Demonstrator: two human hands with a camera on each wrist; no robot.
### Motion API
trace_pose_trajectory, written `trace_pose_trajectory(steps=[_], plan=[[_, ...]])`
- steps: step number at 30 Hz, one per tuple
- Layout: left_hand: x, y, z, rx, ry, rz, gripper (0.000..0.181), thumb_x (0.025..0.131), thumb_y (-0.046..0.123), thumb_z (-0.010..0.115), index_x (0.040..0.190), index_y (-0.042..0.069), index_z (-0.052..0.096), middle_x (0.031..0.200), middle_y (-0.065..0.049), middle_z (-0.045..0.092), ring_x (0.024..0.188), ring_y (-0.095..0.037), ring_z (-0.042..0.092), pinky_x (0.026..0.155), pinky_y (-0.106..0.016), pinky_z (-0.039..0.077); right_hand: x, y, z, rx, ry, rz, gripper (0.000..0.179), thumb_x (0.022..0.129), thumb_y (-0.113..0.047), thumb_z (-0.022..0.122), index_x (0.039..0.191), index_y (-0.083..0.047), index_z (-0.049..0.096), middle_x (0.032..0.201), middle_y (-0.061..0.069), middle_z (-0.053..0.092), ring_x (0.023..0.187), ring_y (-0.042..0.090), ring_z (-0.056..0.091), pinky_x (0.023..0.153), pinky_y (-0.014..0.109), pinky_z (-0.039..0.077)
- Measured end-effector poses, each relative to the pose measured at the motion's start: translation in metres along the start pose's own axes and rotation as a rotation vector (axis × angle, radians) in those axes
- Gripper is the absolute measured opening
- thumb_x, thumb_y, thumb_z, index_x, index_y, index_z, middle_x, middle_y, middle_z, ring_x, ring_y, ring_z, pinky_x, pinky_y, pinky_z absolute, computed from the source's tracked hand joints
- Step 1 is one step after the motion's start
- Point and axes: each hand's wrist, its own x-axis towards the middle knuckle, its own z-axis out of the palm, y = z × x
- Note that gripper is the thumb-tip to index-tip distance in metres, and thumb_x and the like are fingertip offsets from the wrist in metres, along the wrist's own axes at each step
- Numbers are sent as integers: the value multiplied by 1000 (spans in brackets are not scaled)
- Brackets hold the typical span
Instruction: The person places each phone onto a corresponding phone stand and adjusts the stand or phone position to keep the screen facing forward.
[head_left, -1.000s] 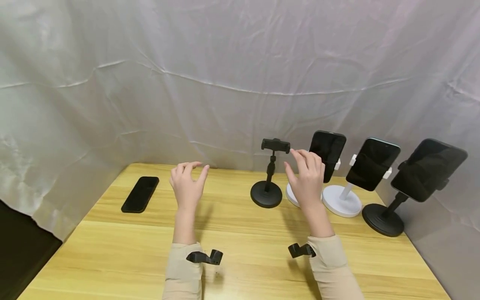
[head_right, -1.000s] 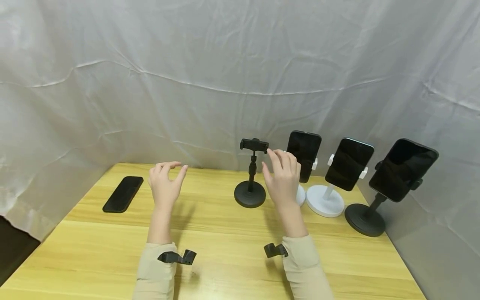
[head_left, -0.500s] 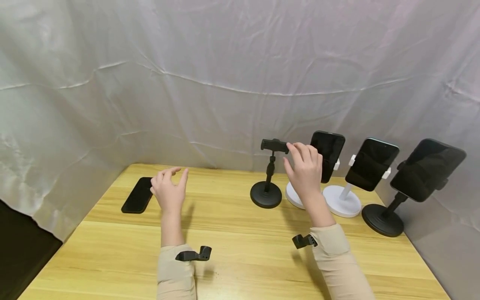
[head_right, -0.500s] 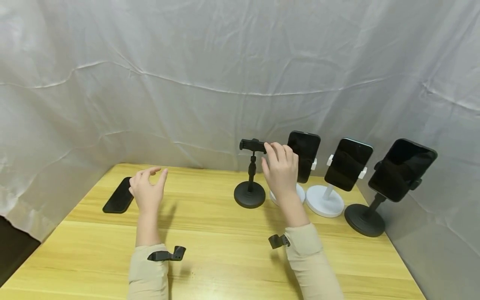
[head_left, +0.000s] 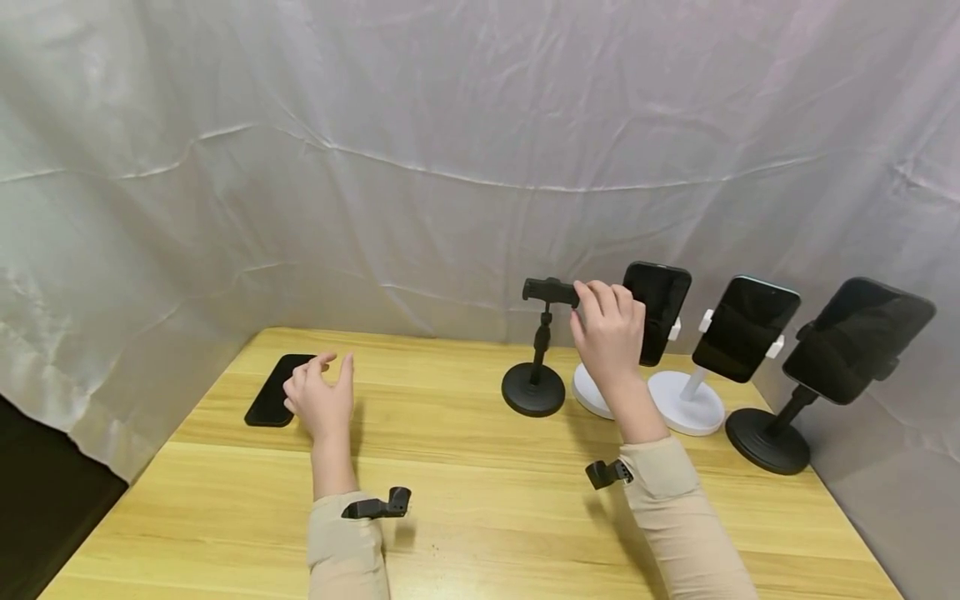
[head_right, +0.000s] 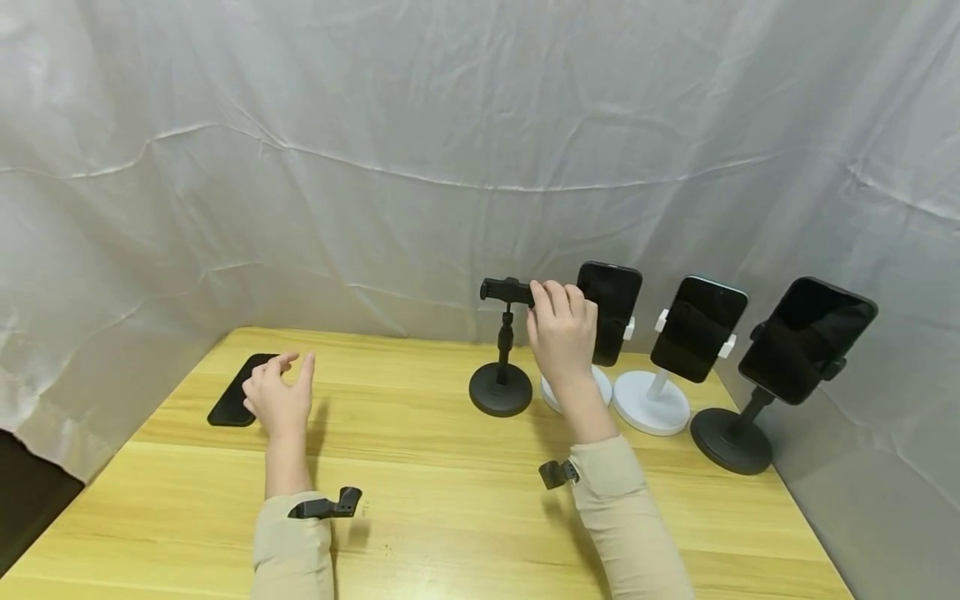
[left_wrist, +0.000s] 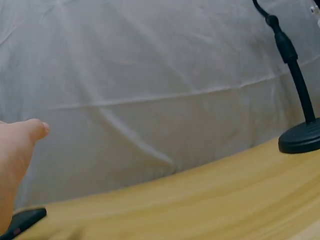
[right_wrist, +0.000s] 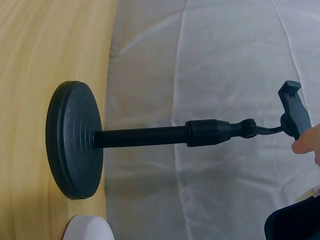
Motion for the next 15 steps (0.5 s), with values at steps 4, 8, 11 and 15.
trace_pose_trajectory(steps=[4,8,11,15], plan=[[0,-16,2,22,44,-36,37,89,37,69,112,9,67,112,-18,58,119,-40,42,99,-58,25,0,-1,1,-10,0,13,30,88,-12,68,118,-7,68,111,12,65,100,33,51,79,48,38],[2,-29,4,33,75,-61,36,89,38,69,113,11,67,113,-17,59,119,-39,41,98,-57,26,-2,-3,0,-18,2,32,29,89,-11,67,117,-7,68,111,12,66,101,33,51,80,47,38],[3,-35,5,39,100,-71,36,89,37,69,113,11,68,113,-17,59,120,-40,42,98,-57,27,-2,-3,-2,-17,1,44,28,90,-12,66,117,-7,68,112,12,66,102,34,51,81,48,37],[7,-40,5,55,124,-101,36,89,38,68,113,10,67,112,-17,59,122,-39,41,99,-57,26,0,-3,-4,-13,-7,50,28,91,-13,65,117,-7,68,112,12,66,103,34,50,82,48,37]])
